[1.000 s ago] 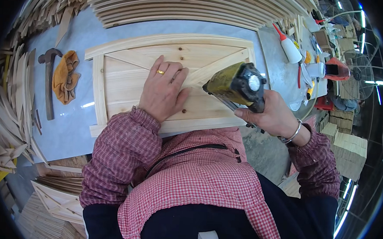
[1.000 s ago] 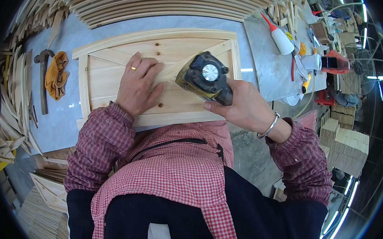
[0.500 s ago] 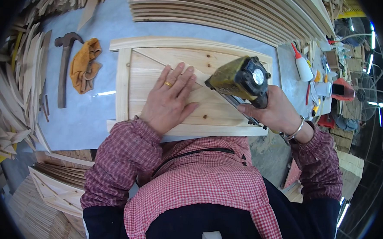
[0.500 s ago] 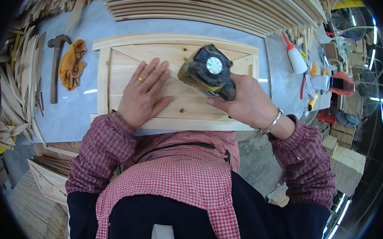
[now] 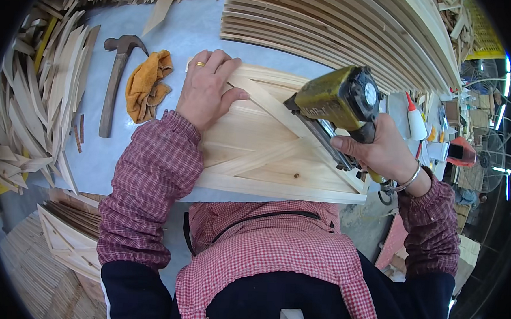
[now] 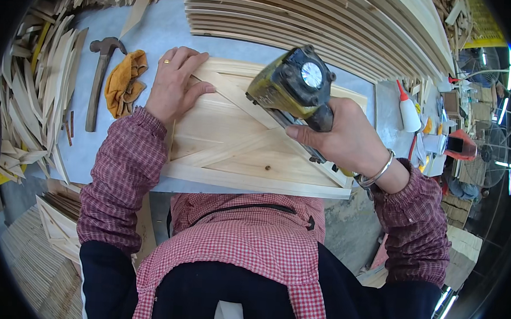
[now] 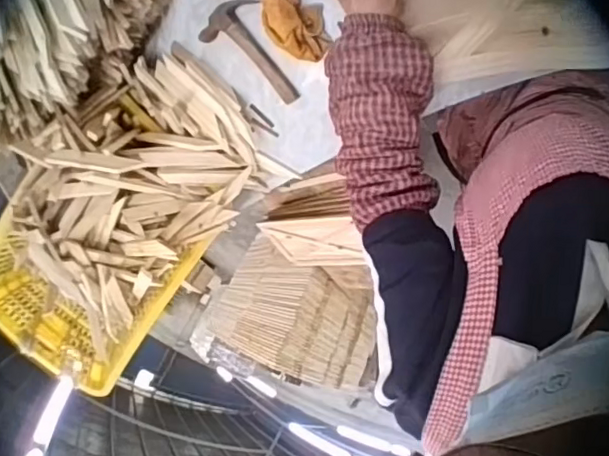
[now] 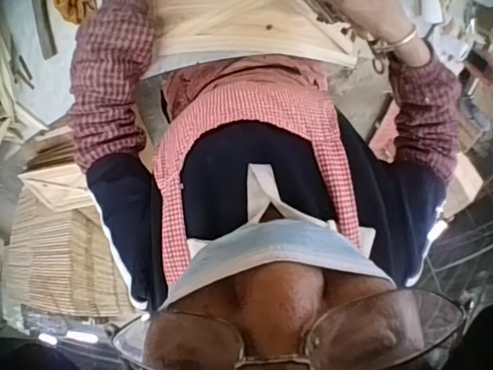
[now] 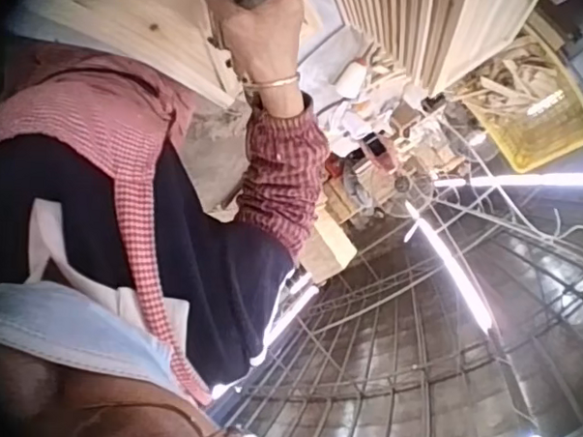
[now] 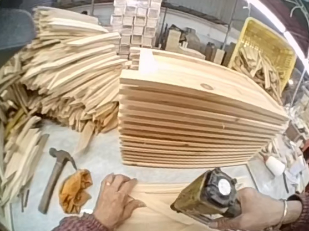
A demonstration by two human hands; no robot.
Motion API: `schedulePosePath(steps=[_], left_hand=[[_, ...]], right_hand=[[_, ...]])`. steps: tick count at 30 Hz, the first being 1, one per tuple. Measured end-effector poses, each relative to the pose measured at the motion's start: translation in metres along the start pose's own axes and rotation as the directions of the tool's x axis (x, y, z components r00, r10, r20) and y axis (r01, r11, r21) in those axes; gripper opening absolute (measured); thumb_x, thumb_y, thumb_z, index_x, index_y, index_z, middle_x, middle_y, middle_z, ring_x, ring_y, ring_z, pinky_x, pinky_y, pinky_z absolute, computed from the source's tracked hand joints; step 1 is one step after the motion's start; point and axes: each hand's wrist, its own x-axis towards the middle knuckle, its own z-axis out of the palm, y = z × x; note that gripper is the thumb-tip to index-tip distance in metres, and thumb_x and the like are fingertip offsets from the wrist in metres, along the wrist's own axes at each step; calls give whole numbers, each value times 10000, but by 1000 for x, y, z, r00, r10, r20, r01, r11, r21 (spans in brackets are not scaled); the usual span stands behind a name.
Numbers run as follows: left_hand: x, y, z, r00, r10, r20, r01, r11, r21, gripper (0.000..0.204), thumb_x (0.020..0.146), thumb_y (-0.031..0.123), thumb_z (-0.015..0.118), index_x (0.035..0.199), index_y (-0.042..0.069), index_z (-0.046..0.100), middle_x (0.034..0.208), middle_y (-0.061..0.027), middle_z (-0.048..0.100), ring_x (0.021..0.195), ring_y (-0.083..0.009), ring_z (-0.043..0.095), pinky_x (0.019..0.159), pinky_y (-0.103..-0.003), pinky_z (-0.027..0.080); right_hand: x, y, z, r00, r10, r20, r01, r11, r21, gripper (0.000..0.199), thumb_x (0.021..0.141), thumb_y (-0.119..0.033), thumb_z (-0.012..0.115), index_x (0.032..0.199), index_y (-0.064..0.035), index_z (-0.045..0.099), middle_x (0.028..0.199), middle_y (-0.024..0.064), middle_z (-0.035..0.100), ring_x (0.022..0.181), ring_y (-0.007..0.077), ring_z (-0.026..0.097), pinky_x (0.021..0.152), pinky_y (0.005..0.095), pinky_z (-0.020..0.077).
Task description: Assembling wooden crate lids by applying glue to wooden strips and securing them to panels using a pneumatic nail gun.
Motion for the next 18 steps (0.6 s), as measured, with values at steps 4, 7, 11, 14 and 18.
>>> schedulePosePath(steps=[4, 7, 11, 14, 18], left_hand=[[3, -4, 1, 1000, 0, 2, 1, 997, -80, 535, 675, 248, 763, 1127, 30, 576, 1017, -90, 535, 973, -284, 466, 901, -401, 377], [4, -5, 1, 1000, -13, 14, 14, 994, -111, 533, 663, 247, 771, 1110, 28, 580, 1003, -87, 532, 958, -282, 465, 883, -396, 381], [5, -5, 1, 1000, -23, 7, 24, 992, -121, 528, 645, 251, 782, 1077, 29, 576, 990, -82, 522, 950, -279, 459, 878, -395, 380], [5, -5, 2, 999, -31, 12, 32, 992, -126, 501, 638, 249, 786, 1031, 28, 565, 981, -78, 507, 962, -276, 453, 876, -399, 378], [4, -6, 3, 1000, -20, -9, 19, 993, -121, 486, 635, 255, 788, 993, 28, 551, 975, -80, 496, 965, -275, 449, 873, -404, 376]], right_hand=[[20, -18, 2, 1000, -23, 16, 24, 999, -46, 357, 768, -237, 752, 946, 51, 639, 654, 77, 597, 581, 119, 512, 563, 291, 456], [33, -30, 4, 999, -44, 29, 47, 996, -78, 362, 771, -245, 746, 950, 51, 638, 653, 90, 600, 574, 141, 514, 575, 296, 459], [51, -42, 9, 984, -169, 55, 174, 977, -120, 375, 769, -255, 739, 941, 61, 634, 653, 117, 607, 568, 175, 521, 588, 305, 462], [61, -49, 13, 980, -175, 94, 188, 970, -154, 367, 768, -250, 736, 939, 59, 635, 656, 131, 613, 576, 194, 545, 597, 312, 469], [68, -56, 18, 988, -118, 103, 138, 965, -221, 338, 769, -240, 732, 945, 34, 642, 650, 124, 611, 577, 192, 552, 596, 312, 469]])
